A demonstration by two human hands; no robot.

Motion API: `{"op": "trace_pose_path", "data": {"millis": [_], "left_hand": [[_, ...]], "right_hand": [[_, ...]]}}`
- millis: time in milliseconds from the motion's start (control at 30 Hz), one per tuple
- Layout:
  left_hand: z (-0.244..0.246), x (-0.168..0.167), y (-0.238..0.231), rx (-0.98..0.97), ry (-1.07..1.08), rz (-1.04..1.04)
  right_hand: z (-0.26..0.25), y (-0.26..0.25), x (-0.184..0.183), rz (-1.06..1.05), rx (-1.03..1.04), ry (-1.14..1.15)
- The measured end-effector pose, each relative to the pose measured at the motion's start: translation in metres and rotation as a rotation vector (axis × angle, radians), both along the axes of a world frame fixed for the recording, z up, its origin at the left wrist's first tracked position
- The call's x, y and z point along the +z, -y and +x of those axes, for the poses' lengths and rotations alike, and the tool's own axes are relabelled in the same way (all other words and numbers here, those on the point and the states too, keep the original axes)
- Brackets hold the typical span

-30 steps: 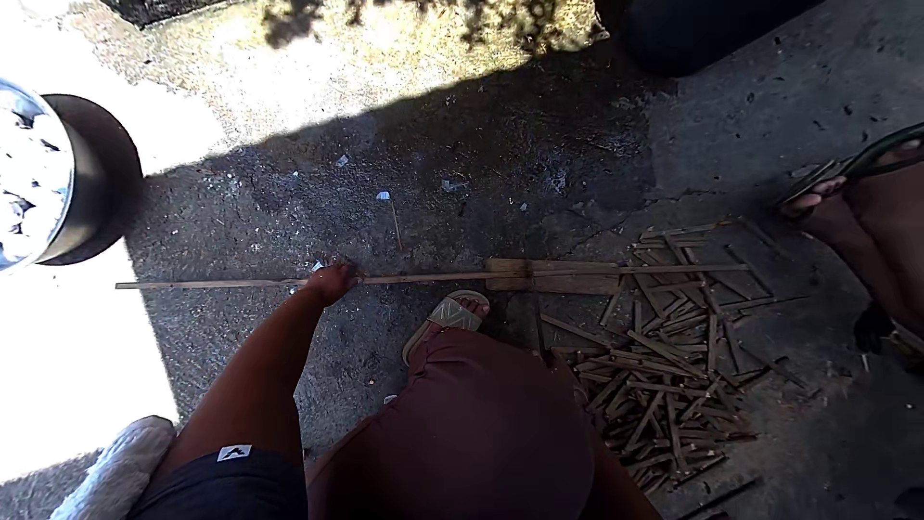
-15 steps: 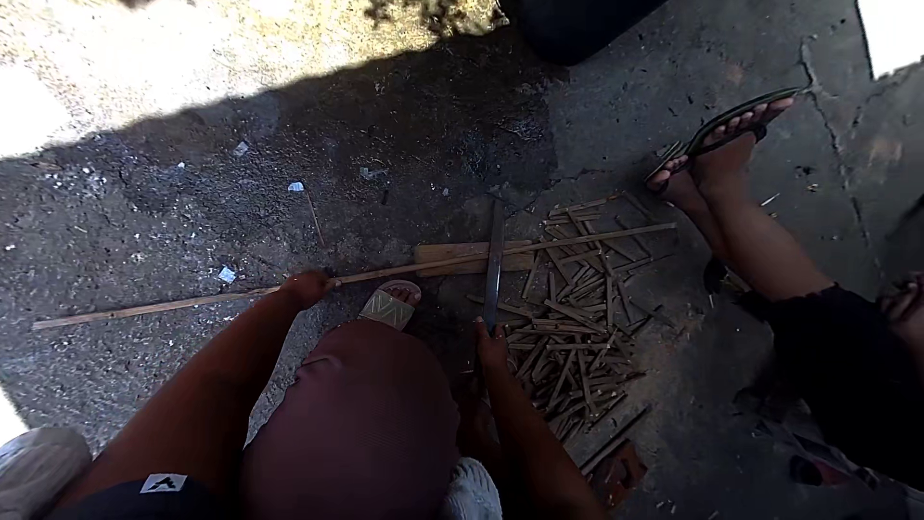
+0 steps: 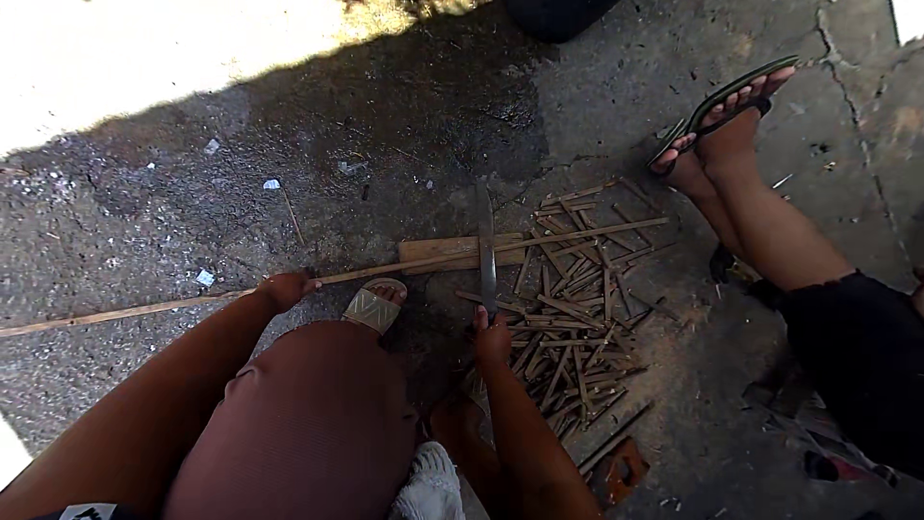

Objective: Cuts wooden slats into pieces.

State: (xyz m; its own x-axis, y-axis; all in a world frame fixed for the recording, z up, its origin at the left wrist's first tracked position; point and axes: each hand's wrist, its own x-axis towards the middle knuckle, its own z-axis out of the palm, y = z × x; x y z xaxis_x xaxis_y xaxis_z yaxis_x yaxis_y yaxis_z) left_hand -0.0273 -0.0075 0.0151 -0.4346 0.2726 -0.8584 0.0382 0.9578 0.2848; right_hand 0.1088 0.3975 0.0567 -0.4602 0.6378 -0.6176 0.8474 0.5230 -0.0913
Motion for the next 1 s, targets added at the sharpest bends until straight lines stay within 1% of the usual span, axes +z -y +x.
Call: {"op": "trace_pose_path", "data": {"millis": [100, 133, 233, 267, 367, 467, 533, 600, 667, 767, 867, 933, 1000], "left_hand": [[-0.001, -0.004, 0.000, -0.009, 0.019, -0.011], [-0.001, -0.004, 0.000, -0.008, 0.028, -0.014], [-0.002, -0.002, 0.000, -0.009, 0.037, -0.010], [-0.002, -0.004, 0.000, -0.008, 0.029, -0.009], [-0.002, -0.010, -0.010, -0.008, -0.037, -0.007], [-0.007, -0.007, -0.041, 0.043, -0.085, 0.043], [-0.013, -0.008, -0.068, 0.064, -0.086, 0.111], [-0.021, -0.007, -0.091, 0.075, -0.047, 0.157], [-0.028, -0.011, -0.104, 0.061, 0.011, 0.176], [-0.035, -0.014, -0.104, -0.001, 0.052, 0.208], [-0.035, -0.014, -0.099, -0.036, 0.046, 0.221], [-0.035, -0.012, -0.100, -0.047, 0.061, 0.211], [-0.034, -0.011, -0.102, -0.057, 0.099, 0.199]], "right_hand": [[0.010, 0.003, -0.004, 0.016, 0.011, -0.189], [0.013, 0.004, -0.004, 0.011, 0.027, -0.176], [0.008, 0.000, -0.006, -0.043, 0.034, 0.014], [0.006, -0.001, -0.007, -0.045, 0.015, 0.023], [0.008, 0.001, -0.008, -0.049, -0.057, -0.080], [0.013, 0.011, -0.001, -0.058, -0.027, -0.189], [0.011, 0.018, 0.006, -0.085, 0.038, -0.152], [0.006, 0.026, 0.013, -0.118, 0.132, -0.069], [0.006, 0.034, 0.017, -0.148, 0.224, -0.002], [0.008, 0.044, 0.019, -0.170, 0.301, 0.058], [0.007, 0.051, 0.014, -0.193, 0.294, 0.137], [0.005, 0.052, 0.012, -0.201, 0.270, 0.119], [0.001, 0.053, 0.014, -0.211, 0.257, 0.034]]}}
